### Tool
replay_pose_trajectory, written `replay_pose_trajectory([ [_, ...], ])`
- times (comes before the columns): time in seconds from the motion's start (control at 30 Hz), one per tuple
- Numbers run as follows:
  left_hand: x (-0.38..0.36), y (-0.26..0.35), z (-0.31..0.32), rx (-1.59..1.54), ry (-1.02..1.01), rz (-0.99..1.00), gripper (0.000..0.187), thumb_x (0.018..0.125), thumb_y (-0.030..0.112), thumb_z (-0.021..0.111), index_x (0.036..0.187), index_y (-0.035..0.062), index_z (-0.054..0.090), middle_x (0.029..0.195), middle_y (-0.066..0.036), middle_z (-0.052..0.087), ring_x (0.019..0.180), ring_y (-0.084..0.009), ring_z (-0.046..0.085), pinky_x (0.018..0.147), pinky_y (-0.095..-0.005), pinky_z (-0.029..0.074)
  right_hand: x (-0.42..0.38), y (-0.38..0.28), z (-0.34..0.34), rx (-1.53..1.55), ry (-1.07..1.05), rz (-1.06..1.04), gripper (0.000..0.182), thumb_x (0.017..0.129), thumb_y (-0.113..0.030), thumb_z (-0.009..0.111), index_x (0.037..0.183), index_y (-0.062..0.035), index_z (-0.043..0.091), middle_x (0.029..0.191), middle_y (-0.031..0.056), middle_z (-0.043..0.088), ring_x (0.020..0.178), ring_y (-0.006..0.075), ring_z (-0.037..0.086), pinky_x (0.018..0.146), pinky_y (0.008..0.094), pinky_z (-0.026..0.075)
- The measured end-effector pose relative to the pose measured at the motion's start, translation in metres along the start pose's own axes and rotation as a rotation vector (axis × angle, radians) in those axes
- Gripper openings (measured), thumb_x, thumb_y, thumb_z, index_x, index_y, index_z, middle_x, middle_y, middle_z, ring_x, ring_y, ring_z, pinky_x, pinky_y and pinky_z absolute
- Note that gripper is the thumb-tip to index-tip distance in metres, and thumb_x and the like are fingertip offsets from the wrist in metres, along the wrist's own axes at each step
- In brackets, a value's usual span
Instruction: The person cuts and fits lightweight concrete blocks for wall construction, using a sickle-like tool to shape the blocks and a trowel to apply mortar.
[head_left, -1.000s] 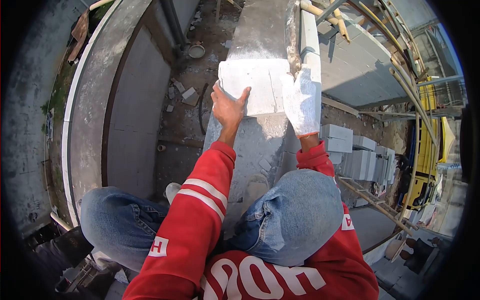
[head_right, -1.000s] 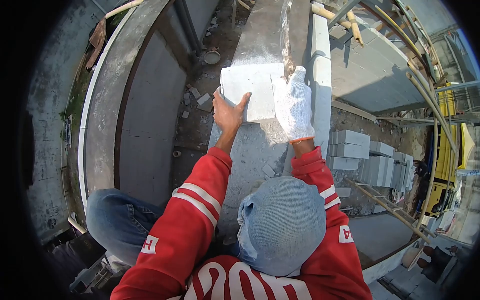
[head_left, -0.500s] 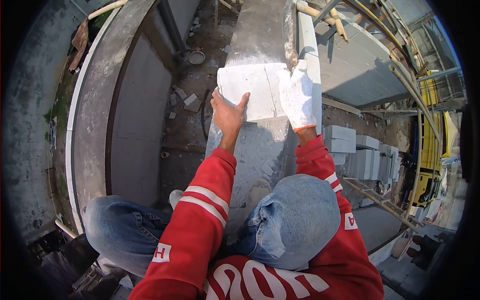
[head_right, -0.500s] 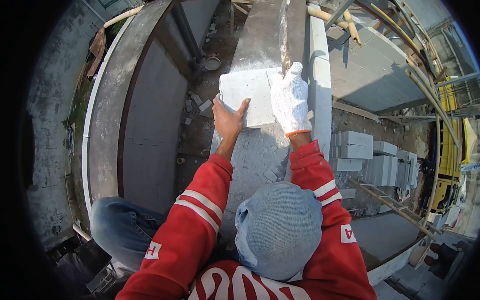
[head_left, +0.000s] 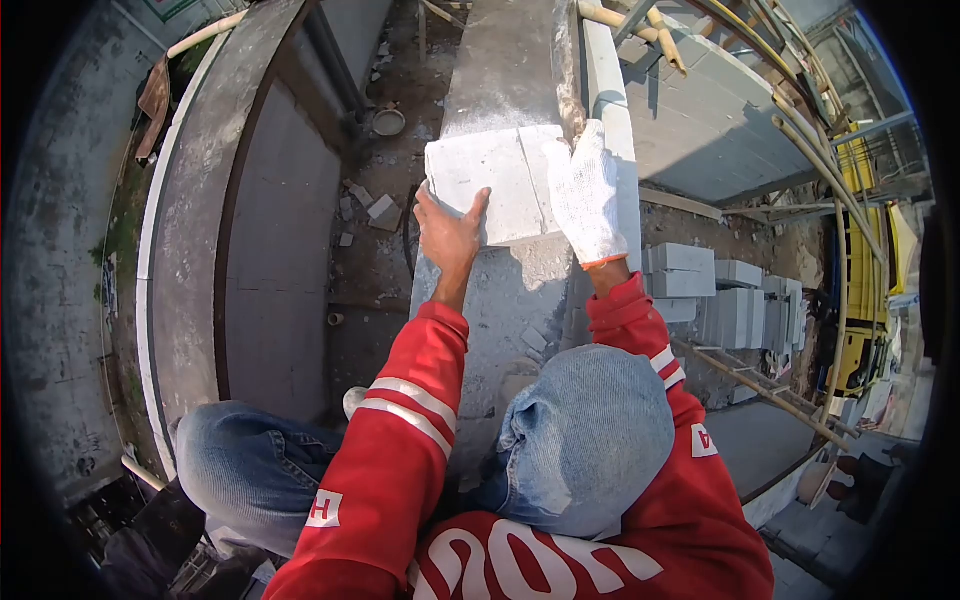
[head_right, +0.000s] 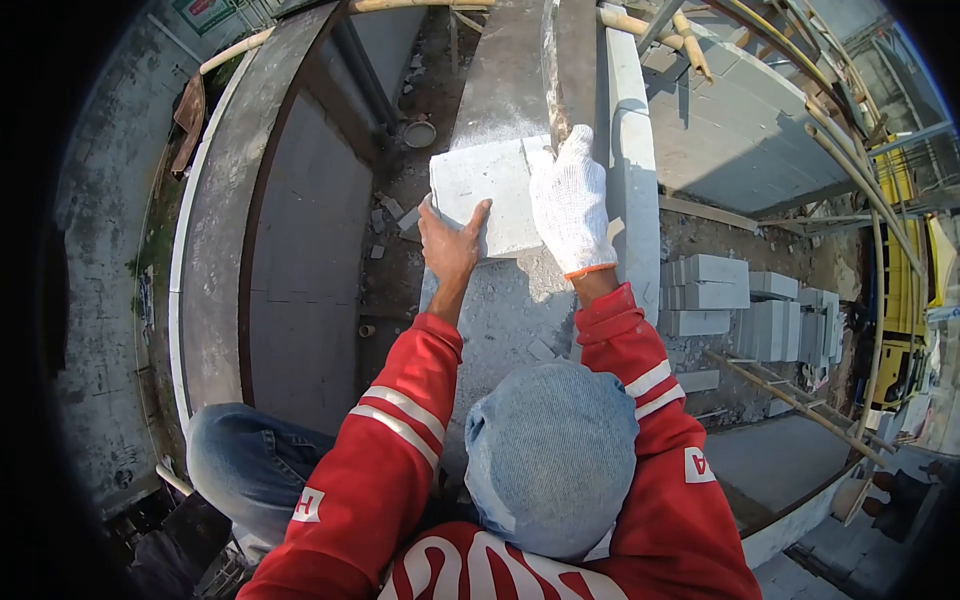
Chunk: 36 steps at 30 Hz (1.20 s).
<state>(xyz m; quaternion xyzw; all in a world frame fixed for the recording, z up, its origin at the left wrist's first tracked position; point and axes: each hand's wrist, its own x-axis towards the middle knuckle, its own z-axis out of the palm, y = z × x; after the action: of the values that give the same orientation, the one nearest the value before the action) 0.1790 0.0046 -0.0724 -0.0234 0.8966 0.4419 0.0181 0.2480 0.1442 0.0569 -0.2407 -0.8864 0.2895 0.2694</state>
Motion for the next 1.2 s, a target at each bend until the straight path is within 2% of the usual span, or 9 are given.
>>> replay_pose_trajectory([
  [0.1, -0.001, 0.005, -0.005, 0.0, -0.023, -0.012, 0.104, 0.073, 0.062, 0.086, 0.147, 0.0049, 0.041, 0.136, -0.025, 0.057, 0.119, -0.0467, 0.063, 0.096, -0.0555, 0.051, -0.019, 0.01, 0.007, -0.327, 0.152, -0.266, 0.034, 0.097, -0.019, 0.064, 0.113, 0.0056, 0.048, 0.09, 0.0369, 0.067, 0.092, 0.0544, 0.067, 0.075, 0.0546, 0.056],
  [0.17, 0.002, 0.009, -0.007, -0.006, -0.032, -0.018, 0.106, 0.073, 0.066, 0.084, 0.147, 0.0036, 0.042, 0.137, -0.026, 0.058, 0.122, -0.046, 0.062, 0.099, -0.0559, 0.05, -0.046, 0.017, 0.016, -0.095, -0.255, 0.276, 0.036, 0.098, -0.018, 0.063, 0.117, 0.0068, 0.047, 0.089, 0.0375, 0.066, 0.092, 0.0552, 0.066, 0.076, 0.0555, 0.056],
  [0.37, -0.001, 0.002, -0.004, -0.047, -0.036, -0.018, 0.105, 0.073, 0.065, 0.085, 0.147, 0.004, 0.042, 0.135, -0.025, 0.058, 0.121, -0.0458, 0.062, 0.098, -0.0553, 0.05, -0.049, 0.012, -0.004, -0.004, -0.26, 0.242, 0.038, 0.097, -0.016, 0.065, 0.119, 0.009, 0.047, 0.089, 0.037, 0.066, 0.091, 0.054, 0.066, 0.073, 0.0525, 0.055],
  [0.5, 0.0, -0.001, -0.003, -0.038, -0.01, -0.016, 0.105, 0.073, 0.067, 0.084, 0.147, 0.0053, 0.042, 0.134, -0.024, 0.058, 0.118, -0.0449, 0.064, 0.097, -0.0543, 0.051, -0.055, -0.01, -0.032, -0.163, -0.042, -0.166, 0.048, 0.097, -0.015, 0.066, 0.132, 0.0116, 0.048, 0.09, 0.0327, 0.068, 0.086, 0.0477, 0.069, 0.07, 0.0502, 0.055],
  [0.63, 0.002, 0.005, -0.004, -0.027, -0.042, -0.043, 0.106, 0.072, 0.068, 0.084, 0.147, 0.0058, 0.042, 0.134, -0.024, 0.058, 0.119, -0.044, 0.064, 0.097, -0.0542, 0.051, -0.101, 0.042, 0.017, -0.197, -0.262, 0.236, 0.051, 0.095, -0.02, 0.068, 0.129, 0.014, 0.05, 0.095, 0.035, 0.069, 0.093, 0.0471, 0.071, 0.074, 0.0494, 0.056],
  [0.77, 0.002, 0.002, -0.002, -0.032, -0.029, -0.019, 0.106, 0.072, 0.068, 0.084, 0.146, 0.006, 0.043, 0.135, -0.024, 0.059, 0.118, -0.0439, 0.065, 0.096, -0.054, 0.052, -0.082, 0.033, 0.0, -0.113, -0.364, 0.329, 0.05, 0.096, -0.021, 0.066, 0.129, 0.0128, 0.048, 0.093, 0.0348, 0.069, 0.093, 0.0507, 0.069, 0.074, 0.0508, 0.056],
  [1.03, 0.002, 0.004, -0.003, -0.016, -0.023, -0.033, 0.106, 0.071, 0.068, 0.084, 0.147, 0.0062, 0.043, 0.135, -0.024, 0.059, 0.12, -0.0444, 0.064, 0.098, -0.0542, 0.051, -0.071, -0.003, -0.029, 0.106, 0.007, 0.038, 0.035, 0.097, -0.018, 0.065, 0.118, 0.009, 0.055, 0.095, 0.0338, 0.066, 0.09, 0.0491, 0.067, 0.076, 0.0546, 0.052],
  [1.13, 0.001, 0.003, -0.002, -0.029, -0.023, -0.027, 0.107, 0.071, 0.068, 0.085, 0.147, 0.006, 0.043, 0.135, -0.025, 0.059, 0.12, -0.0445, 0.064, 0.097, -0.0547, 0.051, -0.091, 0.035, 0.011, -0.12, -0.076, 0.179, 0.037, 0.097, -0.017, 0.065, 0.118, 0.0102, 0.054, 0.095, 0.0353, 0.067, 0.092, 0.0497, 0.068, 0.077, 0.0558, 0.054],
  [1.2, 0.01, 0.008, -0.003, -0.05, -0.014, 0.001, 0.106, 0.071, 0.068, 0.085, 0.147, 0.006, 0.043, 0.135, -0.026, 0.059, 0.12, -0.0445, 0.064, 0.097, -0.0549, 0.052, -0.086, 0.032, 0.011, -0.227, -0.382, 0.325, 0.038, 0.097, -0.018, 0.065, 0.119, 0.0104, 0.051, 0.092, 0.0356, 0.068, 0.092, 0.0502, 0.069, 0.077, 0.0547, 0.055],
])
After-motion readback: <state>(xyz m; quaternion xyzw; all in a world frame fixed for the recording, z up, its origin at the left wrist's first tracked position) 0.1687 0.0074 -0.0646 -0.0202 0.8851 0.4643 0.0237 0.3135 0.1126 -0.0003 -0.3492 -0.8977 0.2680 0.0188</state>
